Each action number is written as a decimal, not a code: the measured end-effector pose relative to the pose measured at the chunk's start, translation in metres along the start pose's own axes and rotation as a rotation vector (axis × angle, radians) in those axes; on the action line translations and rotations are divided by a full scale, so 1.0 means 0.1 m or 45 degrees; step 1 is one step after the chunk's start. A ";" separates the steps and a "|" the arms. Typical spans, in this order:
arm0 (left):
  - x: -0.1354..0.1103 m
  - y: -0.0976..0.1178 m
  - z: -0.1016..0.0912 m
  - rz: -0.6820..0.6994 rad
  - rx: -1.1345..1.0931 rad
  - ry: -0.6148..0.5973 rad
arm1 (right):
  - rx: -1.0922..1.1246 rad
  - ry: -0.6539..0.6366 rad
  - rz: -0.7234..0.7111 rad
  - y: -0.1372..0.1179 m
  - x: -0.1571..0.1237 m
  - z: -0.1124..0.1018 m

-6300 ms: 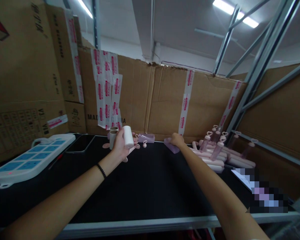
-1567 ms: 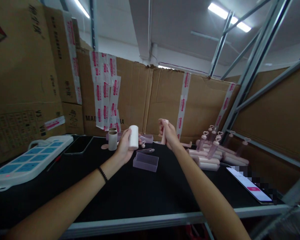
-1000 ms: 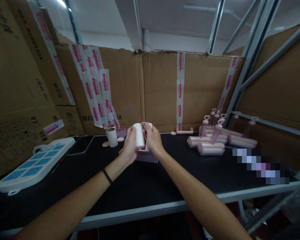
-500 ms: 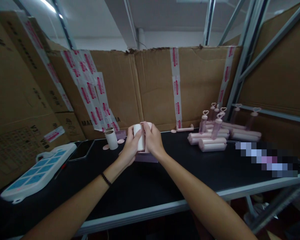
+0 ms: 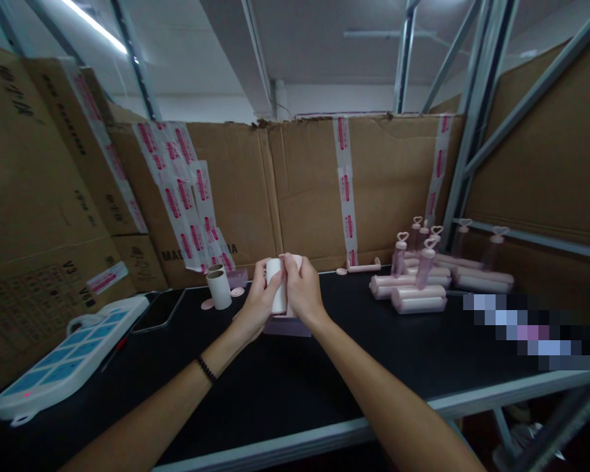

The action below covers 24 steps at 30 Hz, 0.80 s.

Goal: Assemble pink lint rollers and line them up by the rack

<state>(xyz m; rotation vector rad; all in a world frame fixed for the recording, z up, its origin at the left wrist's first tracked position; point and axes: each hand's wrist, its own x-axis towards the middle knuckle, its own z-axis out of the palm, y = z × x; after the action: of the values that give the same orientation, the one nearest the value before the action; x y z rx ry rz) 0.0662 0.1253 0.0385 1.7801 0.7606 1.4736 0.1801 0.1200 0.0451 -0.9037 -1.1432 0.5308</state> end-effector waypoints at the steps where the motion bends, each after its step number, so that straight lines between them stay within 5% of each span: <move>1: 0.00 0.00 0.00 0.006 0.007 -0.001 | 0.000 0.002 -0.003 -0.01 -0.01 0.00; 13: 0.02 0.00 -0.01 -0.007 0.034 -0.035 | 0.002 0.035 0.037 0.03 0.01 -0.01; 24: 0.03 0.10 -0.14 -0.011 -0.008 -0.135 | 0.035 -0.224 0.074 0.02 0.10 -0.10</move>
<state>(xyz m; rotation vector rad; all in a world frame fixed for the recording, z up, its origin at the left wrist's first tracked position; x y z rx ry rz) 0.0534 0.1237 0.0495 1.8319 0.7081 1.3628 0.1927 0.1253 0.0472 -0.8815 -1.2677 0.6826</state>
